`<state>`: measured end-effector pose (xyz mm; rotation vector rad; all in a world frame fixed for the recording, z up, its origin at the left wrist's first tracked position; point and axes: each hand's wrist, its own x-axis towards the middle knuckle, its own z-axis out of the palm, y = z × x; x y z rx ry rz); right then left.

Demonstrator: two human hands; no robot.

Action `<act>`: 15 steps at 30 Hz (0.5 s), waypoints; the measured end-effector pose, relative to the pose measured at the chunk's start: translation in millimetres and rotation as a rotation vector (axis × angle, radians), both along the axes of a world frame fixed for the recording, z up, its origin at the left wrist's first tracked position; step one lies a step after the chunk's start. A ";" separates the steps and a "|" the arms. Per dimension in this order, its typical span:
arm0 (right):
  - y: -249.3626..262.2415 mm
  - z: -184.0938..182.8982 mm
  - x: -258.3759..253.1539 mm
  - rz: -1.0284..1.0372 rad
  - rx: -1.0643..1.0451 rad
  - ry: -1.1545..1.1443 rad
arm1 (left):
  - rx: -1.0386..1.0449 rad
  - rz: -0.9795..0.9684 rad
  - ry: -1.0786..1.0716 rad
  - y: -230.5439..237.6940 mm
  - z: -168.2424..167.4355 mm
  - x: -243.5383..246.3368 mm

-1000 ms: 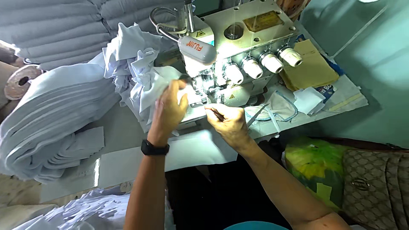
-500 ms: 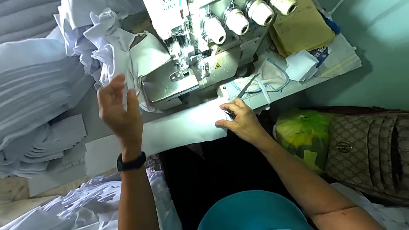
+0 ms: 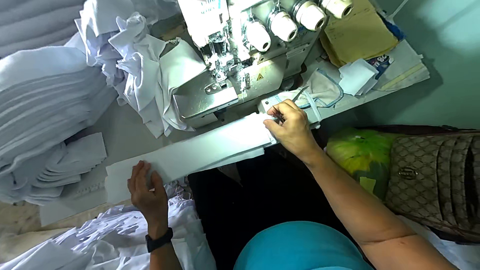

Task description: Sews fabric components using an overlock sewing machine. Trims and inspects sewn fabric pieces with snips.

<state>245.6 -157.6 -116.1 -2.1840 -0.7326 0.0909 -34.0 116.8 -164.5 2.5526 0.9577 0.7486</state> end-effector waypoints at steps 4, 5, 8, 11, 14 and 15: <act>-2.1 -18.1 -11.5 0.068 0.102 0.141 | -0.008 0.009 0.004 2.5 2.9 -0.1; -0.1 -25.1 -11.5 0.070 0.078 0.137 | -0.009 0.011 0.006 3.0 2.5 -0.8; 2.6 -25.5 -9.7 0.101 -0.068 0.097 | 0.007 0.012 0.024 0.9 1.1 0.6; -4.1 -27.1 -6.4 0.132 -0.177 0.022 | 0.031 0.019 0.008 -5.8 -3.0 6.3; -14.5 -27.0 3.2 0.055 -0.289 -0.100 | 0.064 0.035 -0.090 -9.7 0.8 4.0; -16.2 -22.6 8.7 -0.003 -0.320 -0.114 | 0.077 0.031 -0.118 -8.5 2.4 1.1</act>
